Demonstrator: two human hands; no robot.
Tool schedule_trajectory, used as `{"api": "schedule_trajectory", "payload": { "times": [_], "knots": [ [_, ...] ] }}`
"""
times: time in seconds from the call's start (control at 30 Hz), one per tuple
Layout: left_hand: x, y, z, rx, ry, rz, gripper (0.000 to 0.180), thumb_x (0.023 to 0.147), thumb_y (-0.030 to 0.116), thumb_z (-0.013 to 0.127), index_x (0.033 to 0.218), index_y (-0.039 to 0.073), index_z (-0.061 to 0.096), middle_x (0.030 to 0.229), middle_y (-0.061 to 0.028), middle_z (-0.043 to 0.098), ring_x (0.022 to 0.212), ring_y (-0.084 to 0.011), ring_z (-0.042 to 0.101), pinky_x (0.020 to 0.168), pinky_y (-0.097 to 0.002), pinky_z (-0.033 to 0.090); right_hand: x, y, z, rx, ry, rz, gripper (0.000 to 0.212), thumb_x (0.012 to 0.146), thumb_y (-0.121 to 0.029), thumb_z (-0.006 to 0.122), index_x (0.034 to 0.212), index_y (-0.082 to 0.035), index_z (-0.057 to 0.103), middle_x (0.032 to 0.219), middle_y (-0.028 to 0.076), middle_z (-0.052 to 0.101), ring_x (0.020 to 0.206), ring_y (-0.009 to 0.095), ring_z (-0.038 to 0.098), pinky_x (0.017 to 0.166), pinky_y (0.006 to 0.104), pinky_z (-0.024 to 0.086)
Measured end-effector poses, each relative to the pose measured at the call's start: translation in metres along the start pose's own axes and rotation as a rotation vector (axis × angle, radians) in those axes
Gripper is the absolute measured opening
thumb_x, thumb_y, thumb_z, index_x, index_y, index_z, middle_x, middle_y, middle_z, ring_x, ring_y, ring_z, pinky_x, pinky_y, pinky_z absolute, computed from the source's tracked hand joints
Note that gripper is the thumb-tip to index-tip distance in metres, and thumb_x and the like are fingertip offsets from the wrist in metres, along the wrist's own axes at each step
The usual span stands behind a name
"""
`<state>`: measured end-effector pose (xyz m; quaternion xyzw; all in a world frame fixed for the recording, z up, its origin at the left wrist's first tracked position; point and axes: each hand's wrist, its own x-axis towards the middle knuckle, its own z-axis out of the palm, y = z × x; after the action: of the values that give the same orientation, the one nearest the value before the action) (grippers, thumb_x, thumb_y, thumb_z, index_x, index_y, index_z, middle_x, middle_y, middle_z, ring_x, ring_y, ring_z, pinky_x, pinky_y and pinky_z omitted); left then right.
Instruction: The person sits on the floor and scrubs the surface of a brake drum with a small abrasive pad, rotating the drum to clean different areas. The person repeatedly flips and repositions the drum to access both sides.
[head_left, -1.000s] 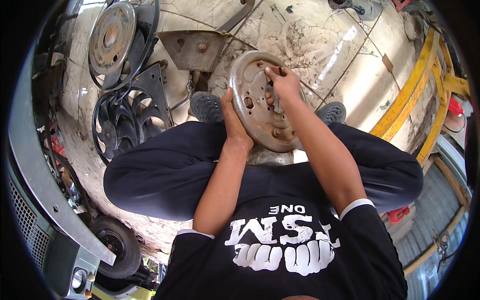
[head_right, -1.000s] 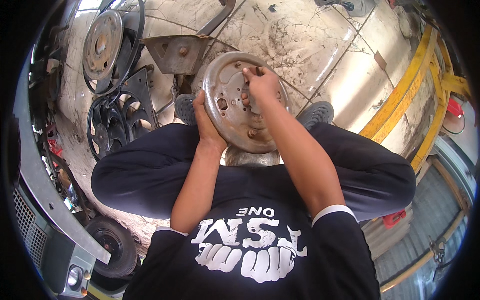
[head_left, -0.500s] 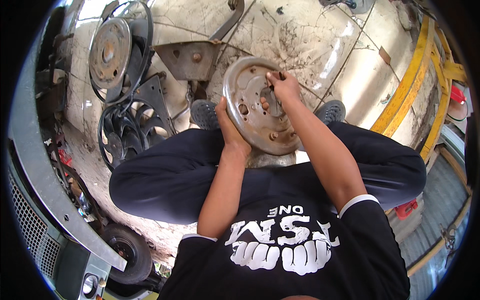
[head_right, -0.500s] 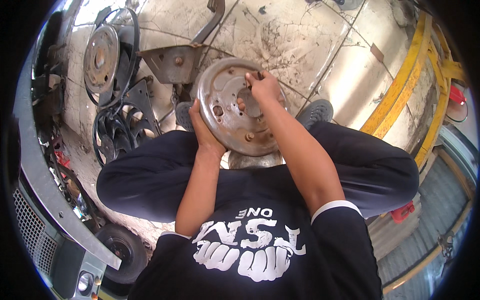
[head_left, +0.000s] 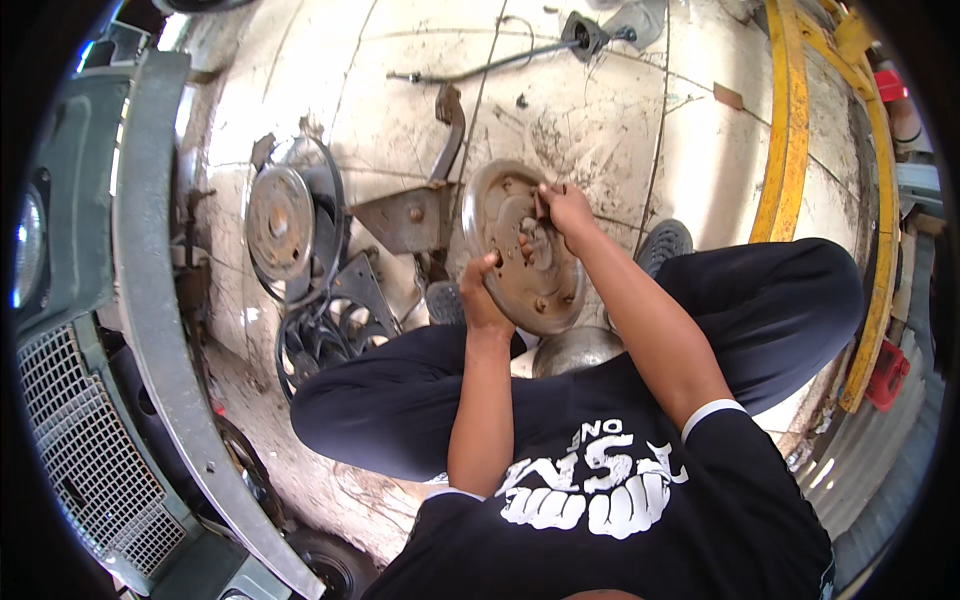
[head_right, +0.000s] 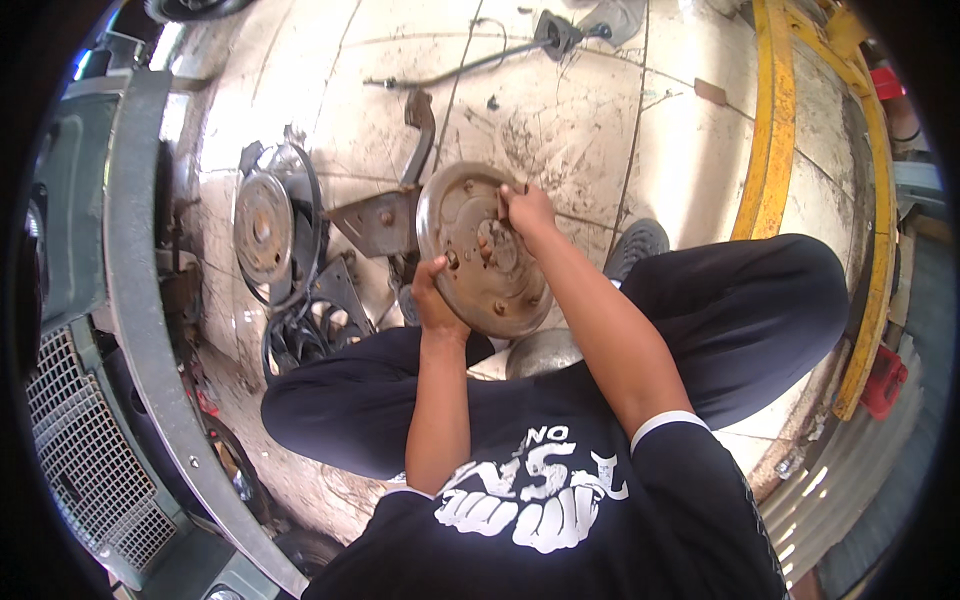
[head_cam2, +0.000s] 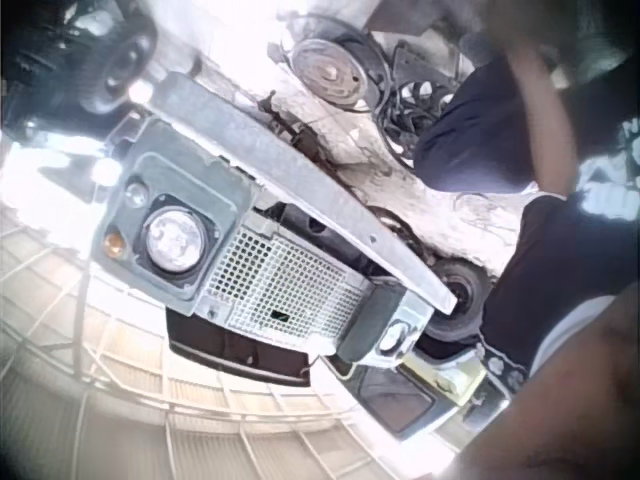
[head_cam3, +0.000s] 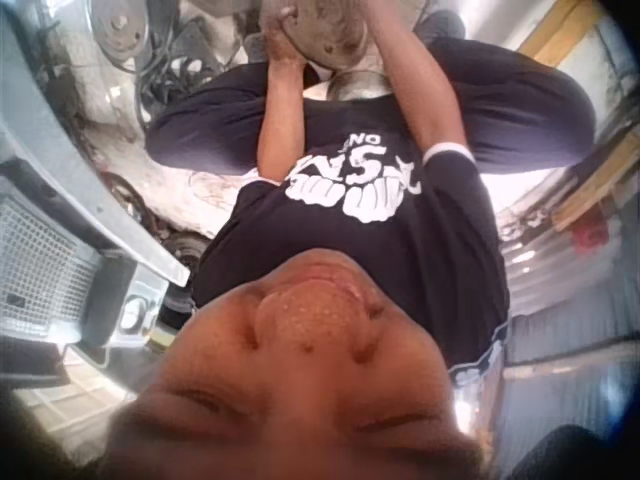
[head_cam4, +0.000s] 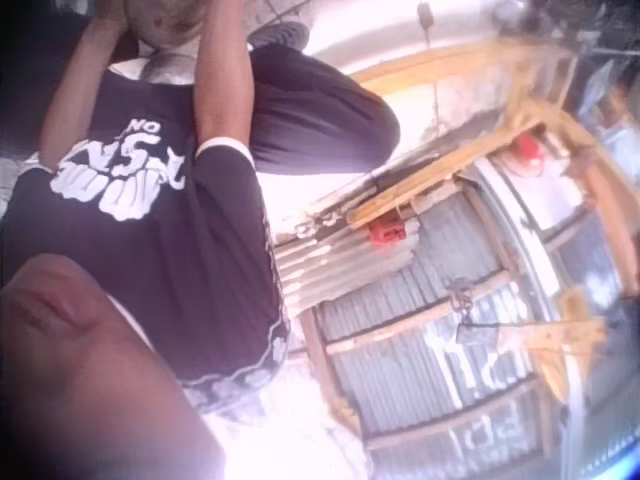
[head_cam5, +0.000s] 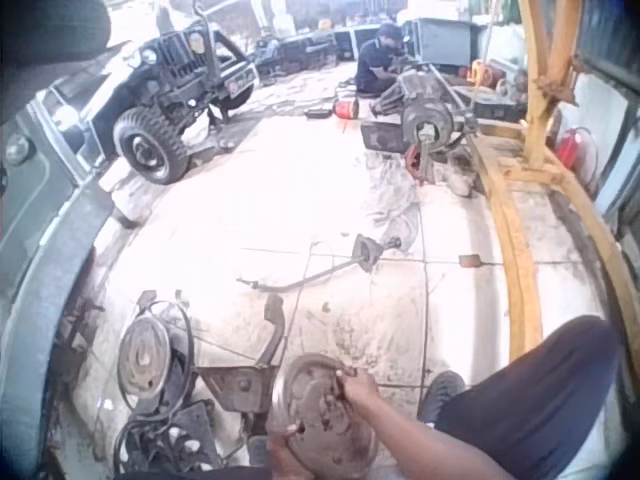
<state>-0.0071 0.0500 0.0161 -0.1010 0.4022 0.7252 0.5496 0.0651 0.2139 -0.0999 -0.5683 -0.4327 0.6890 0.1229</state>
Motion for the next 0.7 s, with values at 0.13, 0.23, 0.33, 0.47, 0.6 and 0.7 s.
{"api": "schedule_trajectory", "payload": {
  "times": [0.13, 0.23, 0.33, 0.47, 0.6, 0.7],
  "knots": [
    [-0.007, 0.004, 0.006, 0.146, -0.051, 0.151, 0.059, 0.079, 0.019, 0.064, 0.133, -0.005, 0.059, 0.123, -0.0156, 0.068, 0.113, -0.0295, 0.067, 0.101, -0.0443, 0.055, -0.025, -0.045, -0.027, 0.471, -0.022, 0.223, 0.03, 0.11, -0.026, 0.053, 0.085, -0.011, 0.062, 0.078, 0.001, 0.063, 0.072, 0.013, 0.062, 0.062, 0.0344, 0.046],
    [0.002, 0.005, 0.004, 0.347, -0.039, 0.212, 0.061, 0.079, 0.017, 0.064, 0.135, -0.005, 0.057, 0.123, -0.0136, 0.067, 0.112, -0.0283, 0.067, 0.099, -0.0415, 0.055, -0.005, -0.029, -0.051, 0.494, 0.051, 0.149, 0.021, 0.106, -0.025, 0.056, 0.092, -0.012, 0.064, 0.079, 0.0, 0.066, 0.069, 0.014, 0.062, 0.059, 0.0337, 0.047],
    [0.01, 0.002, 0.004, 0.472, -0.018, 0.168, 0.06, 0.081, 0.018, 0.063, 0.137, -0.002, 0.057, 0.123, -0.012, 0.066, 0.111, -0.0258, 0.066, 0.097, -0.0387, 0.054, 0.0, -0.02, -0.049, 0.576, 0.145, 0.126, 0.018, 0.102, -0.023, 0.057, 0.09, -0.011, 0.063, 0.077, 0.002, 0.064, 0.068, 0.016, 0.061, 0.058, 0.0344, 0.045],
    [0.016, 0.001, 0.033, 0.616, 0.055, 0.091, 0.064, 0.084, 0.02, 0.062, 0.146, 0.003, 0.054, 0.125, -0.0111, 0.065, 0.112, -0.024, 0.064, 0.096, -0.036, 0.052, 0.008, -0.008, -0.023, 0.55, 0.015, 0.041, 0.015, 0.1, -0.023, 0.06, 0.091, -0.012, 0.065, 0.081, 0.002, 0.066, 0.075, 0.016, 0.062, 0.061, 0.0346, 0.044],
    [0.011, 0.011, 0.041, 1.238, 0.166, 0.235, 0.071, 0.087, 0.021, 0.059, 0.155, 0.002, 0.048, 0.112, -0.0131, 0.071, 0.101, -0.0254, 0.068, 0.089, -0.037, 0.053, -0.012, -0.013, 0.04, 0.385, 0.092, 0.082, 0.018, 0.097, -0.025, 0.069, 0.095, -0.007, 0.067, 0.084, 0.009, 0.07, 0.078, 0.021, 0.068, 0.067, 0.0363, 0.054],
    [0.01, 0.024, 0.095, 1.523, 0.17, 0.287, 0.073, 0.09, 0.035, 0.067, 0.152, 0.001, 0.05, 0.112, -0.0195, 0.074, 0.098, -0.0312, 0.07, 0.086, -0.0372, 0.053, 0.035, 0.011, 0.031, 0.126, 0.284, -0.296, 0.021, 0.096, -0.027, 0.072, 0.101, -0.007, 0.068, 0.091, 0.01, 0.072, 0.085, 0.022, 0.07, 0.076, 0.0374, 0.055]
  ]
}}
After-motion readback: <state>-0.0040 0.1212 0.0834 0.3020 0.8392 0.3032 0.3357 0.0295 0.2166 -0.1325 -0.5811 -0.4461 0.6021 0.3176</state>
